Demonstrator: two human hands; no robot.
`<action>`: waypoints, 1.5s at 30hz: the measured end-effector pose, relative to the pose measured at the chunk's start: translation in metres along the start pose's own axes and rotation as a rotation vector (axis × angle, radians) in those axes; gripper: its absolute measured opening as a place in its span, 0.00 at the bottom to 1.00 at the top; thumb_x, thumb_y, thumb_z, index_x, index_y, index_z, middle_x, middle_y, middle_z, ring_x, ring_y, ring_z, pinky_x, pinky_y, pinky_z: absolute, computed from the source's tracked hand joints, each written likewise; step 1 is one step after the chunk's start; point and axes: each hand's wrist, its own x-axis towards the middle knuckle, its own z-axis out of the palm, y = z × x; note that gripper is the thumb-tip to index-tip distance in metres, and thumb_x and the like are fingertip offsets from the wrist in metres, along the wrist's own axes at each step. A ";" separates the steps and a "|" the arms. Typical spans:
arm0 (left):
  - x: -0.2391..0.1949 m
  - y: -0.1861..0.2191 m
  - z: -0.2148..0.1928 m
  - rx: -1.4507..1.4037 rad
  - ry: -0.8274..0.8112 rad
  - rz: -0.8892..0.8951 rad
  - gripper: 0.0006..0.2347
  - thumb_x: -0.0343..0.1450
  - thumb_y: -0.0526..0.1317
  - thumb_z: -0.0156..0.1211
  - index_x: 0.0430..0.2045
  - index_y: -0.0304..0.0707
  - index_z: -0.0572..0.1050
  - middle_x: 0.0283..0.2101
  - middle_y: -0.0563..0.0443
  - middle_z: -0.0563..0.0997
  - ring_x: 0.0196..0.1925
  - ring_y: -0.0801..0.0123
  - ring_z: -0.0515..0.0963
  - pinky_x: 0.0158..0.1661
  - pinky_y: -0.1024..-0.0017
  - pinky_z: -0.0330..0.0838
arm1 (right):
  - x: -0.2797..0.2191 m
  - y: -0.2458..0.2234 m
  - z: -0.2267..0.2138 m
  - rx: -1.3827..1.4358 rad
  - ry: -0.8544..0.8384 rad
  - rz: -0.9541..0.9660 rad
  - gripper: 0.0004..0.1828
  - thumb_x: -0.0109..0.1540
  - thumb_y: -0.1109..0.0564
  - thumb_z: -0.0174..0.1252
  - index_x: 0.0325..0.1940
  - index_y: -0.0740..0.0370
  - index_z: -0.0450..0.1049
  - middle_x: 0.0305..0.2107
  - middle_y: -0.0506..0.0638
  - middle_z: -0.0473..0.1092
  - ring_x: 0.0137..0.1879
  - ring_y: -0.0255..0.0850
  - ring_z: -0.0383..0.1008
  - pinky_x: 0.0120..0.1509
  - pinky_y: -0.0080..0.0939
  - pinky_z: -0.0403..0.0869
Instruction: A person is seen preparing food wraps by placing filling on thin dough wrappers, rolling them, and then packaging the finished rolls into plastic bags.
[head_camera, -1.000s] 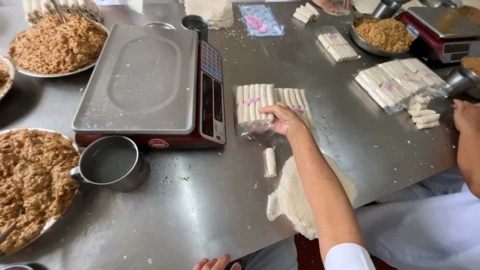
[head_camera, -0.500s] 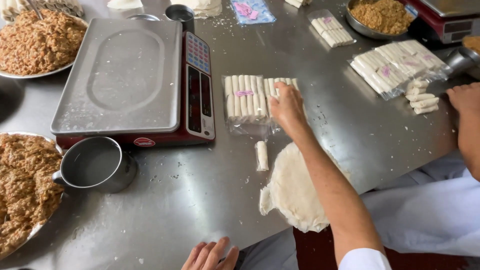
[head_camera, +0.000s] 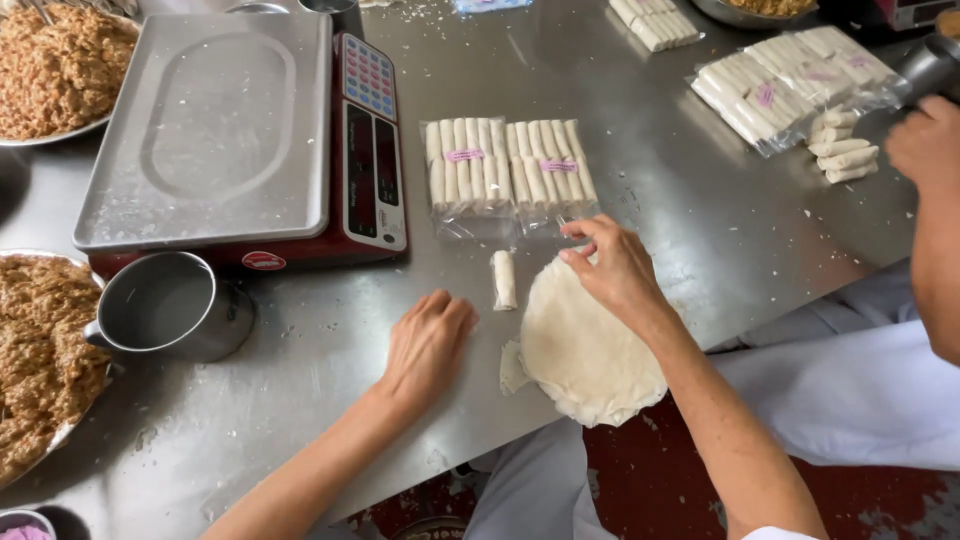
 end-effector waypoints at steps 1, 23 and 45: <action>0.015 0.008 0.001 -0.027 -0.028 -0.128 0.10 0.76 0.42 0.53 0.30 0.35 0.74 0.29 0.42 0.75 0.34 0.42 0.80 0.34 0.52 0.74 | -0.006 0.003 0.002 -0.012 -0.006 -0.021 0.15 0.61 0.61 0.64 0.52 0.58 0.80 0.41 0.57 0.76 0.43 0.53 0.81 0.44 0.51 0.80; -0.035 0.053 -0.083 0.236 0.251 -0.121 0.21 0.67 0.44 0.66 0.51 0.31 0.73 0.41 0.43 0.72 0.42 0.46 0.72 0.40 0.58 0.68 | -0.089 -0.075 0.092 1.470 -0.207 0.403 0.24 0.70 0.58 0.45 0.69 0.71 0.60 0.51 0.73 0.71 0.55 0.66 0.76 0.54 0.66 0.79; -0.120 0.030 -0.093 0.132 0.414 -0.050 0.25 0.79 0.57 0.34 0.67 0.47 0.66 0.73 0.43 0.60 0.75 0.44 0.52 0.71 0.43 0.34 | -0.122 -0.143 0.155 1.704 -0.483 0.090 0.27 0.68 0.58 0.49 0.71 0.73 0.60 0.56 0.74 0.71 0.52 0.62 0.79 0.45 0.56 0.84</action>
